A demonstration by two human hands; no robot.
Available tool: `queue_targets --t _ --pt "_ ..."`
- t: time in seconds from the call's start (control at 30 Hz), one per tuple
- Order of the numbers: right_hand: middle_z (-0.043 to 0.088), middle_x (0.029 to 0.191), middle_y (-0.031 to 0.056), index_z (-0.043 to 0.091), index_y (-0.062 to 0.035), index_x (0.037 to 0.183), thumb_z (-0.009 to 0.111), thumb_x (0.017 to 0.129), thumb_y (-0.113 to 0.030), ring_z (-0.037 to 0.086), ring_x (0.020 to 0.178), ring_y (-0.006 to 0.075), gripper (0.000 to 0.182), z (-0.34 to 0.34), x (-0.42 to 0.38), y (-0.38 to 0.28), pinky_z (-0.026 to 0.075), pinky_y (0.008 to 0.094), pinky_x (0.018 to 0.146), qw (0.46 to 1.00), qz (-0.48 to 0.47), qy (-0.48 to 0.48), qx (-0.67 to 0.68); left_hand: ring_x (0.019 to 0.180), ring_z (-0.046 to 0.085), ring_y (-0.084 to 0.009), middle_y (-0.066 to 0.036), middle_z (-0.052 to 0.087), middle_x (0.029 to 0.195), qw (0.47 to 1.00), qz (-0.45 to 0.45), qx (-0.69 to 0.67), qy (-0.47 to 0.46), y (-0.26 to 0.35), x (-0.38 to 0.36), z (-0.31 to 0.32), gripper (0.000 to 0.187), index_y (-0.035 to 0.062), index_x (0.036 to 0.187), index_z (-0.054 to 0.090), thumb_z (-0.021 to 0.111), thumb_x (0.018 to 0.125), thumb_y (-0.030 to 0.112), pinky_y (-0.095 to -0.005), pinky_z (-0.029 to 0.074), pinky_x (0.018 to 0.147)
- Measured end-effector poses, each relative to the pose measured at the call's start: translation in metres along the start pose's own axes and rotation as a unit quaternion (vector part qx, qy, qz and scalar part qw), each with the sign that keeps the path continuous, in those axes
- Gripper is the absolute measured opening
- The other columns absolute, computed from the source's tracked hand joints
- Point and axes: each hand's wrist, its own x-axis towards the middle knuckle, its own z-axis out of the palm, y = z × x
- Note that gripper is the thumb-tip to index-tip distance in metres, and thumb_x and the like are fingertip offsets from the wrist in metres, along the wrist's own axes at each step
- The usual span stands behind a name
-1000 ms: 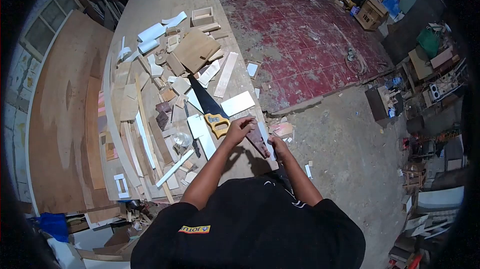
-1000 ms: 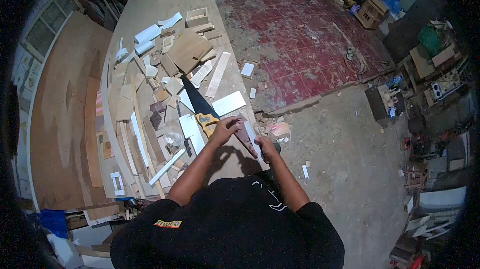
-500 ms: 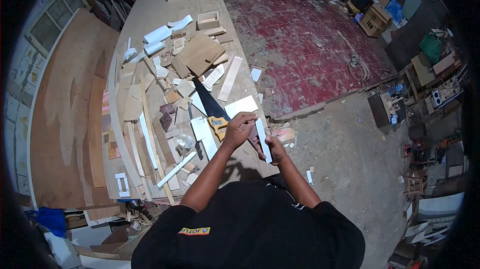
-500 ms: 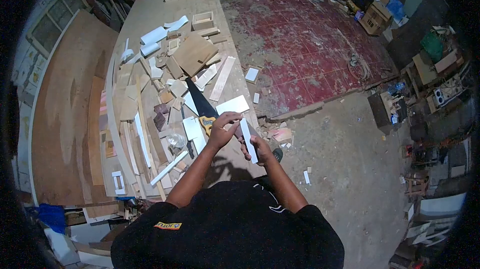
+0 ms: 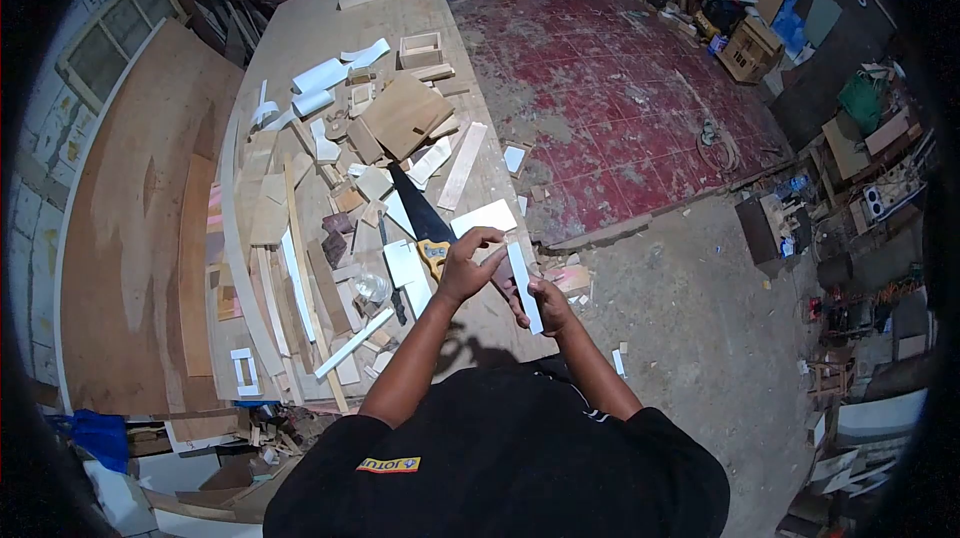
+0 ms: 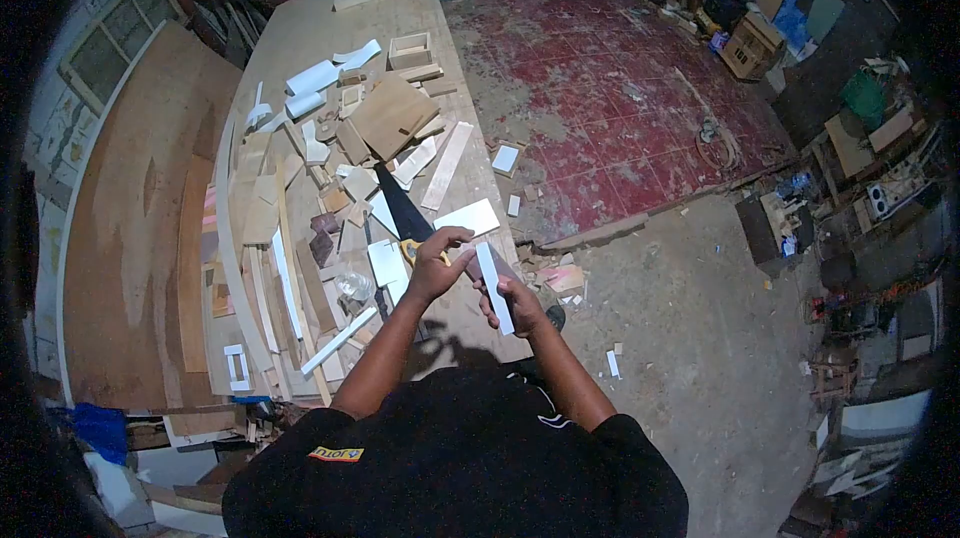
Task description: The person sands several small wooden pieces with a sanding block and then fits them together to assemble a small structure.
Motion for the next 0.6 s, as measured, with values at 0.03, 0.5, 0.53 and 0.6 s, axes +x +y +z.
queue_targets --t 0.03,0.5,0.53,0.6 --pt "0.06 0.069 0.0132 0.054 -0.0017 0.117 0.05 0.088 -0.044 0.051 0.043 0.018 0.052 0.003 0.0 -0.002 0.042 0.0276 0.043 1.0 0.011 0.023 -0.009 0.095 0.063 -0.0183 -0.01 0.065 0.1 0.994 -0.078 -0.081 -0.004 0.0 -0.001 0.002 0.033 0.0028 0.114 0.059 0.066 0.082 0.003 -0.029 0.05 0.083" --pt "0.063 0.108 0.022 0.051 0.0018 0.121 0.057 0.09 -0.035 0.069 0.079 0.0279 0.048 -0.005 0.004 -0.074 0.06 0.0355 0.068 0.997 0.05 0.054 -0.013 0.081 0.063 -0.0133 -0.006 0.062 0.092 0.914 -0.258 -0.312 0.042 -0.016 -0.01 -0.008 0.027 -0.0013 0.109 0.062 0.069 0.083 0.004 -0.028 0.057 0.074" --pt "0.064 0.107 0.0216 0.051 0.002 0.12 0.057 0.089 -0.034 0.069 0.08 0.0285 0.048 -0.004 0.003 -0.075 0.06 0.0365 0.071 0.996 0.007 0.092 0.001 0.081 0.063 -0.0131 -0.006 0.062 0.092 0.905 -0.265 -0.325 0.073 -0.016 -0.012 -0.008 0.024 -0.001 0.106 0.062 0.069 0.084 0.005 -0.0275 0.057 0.074" --pt "0.065 0.105 0.0192 0.052 0.0029 0.118 0.06 0.09 -0.024 0.069 0.084 0.0288 0.04 0.001 0.001 -0.078 0.059 0.0383 0.075 0.991 -0.085 0.104 0.006 0.081 0.063 -0.0122 -0.006 0.062 0.092 0.894 -0.279 -0.333 0.111 -0.016 -0.016 -0.01 0.017 -0.0003 0.101 0.061 0.067 0.086 0.005 -0.026 0.057 0.073"
